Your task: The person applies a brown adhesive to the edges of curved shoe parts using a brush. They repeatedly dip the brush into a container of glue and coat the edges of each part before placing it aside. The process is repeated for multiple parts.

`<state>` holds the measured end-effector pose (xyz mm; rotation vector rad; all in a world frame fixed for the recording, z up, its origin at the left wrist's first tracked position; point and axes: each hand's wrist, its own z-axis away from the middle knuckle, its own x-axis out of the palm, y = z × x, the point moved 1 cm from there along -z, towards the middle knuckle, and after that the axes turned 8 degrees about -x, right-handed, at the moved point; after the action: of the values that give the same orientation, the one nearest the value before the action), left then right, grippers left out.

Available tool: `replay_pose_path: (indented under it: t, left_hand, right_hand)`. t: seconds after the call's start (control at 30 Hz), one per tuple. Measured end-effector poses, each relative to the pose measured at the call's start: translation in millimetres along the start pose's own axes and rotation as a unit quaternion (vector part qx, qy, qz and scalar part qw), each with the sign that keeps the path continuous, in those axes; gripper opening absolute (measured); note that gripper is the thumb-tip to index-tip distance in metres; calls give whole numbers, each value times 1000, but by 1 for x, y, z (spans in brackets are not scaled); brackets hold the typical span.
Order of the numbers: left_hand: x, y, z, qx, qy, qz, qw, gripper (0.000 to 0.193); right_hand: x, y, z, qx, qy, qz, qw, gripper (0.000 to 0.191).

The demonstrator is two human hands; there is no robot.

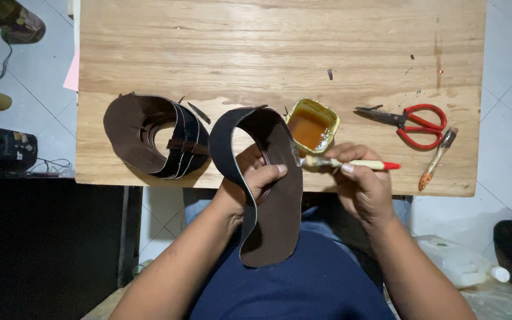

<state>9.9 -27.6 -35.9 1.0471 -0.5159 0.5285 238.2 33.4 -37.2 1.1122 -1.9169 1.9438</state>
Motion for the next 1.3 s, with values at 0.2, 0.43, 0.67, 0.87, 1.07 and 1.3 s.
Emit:
replay_pose_path:
  t: [0.2,0.43,0.67,0.87,1.07,1.3]
  left_hand:
    - [21,15,12,27,12,-71,997,45]
    - [30,18,16,3,26,-9,1000,35]
    - [27,15,16,16,79,-86,993,40]
    - [22,12,4,7,-8,-5,1000,41]
    - [20,10,4,-3,44,3,999,48]
    - [23,11,9,10,46,-31,998,45]
  right_hand:
    - [39,-33,-18,-144,-99,410,895,17]
    - [64,-52,-34,-157,-155,492,842,12]
    - [72,-55,-39,-197,-169,510,820,13]
    - [71,-56,-39,-169,-179,515,821,12]
    - [69,-57,-38,-154,-201,511,821,10]
    - [79,-56,-41,-204,-202,544,788,16]
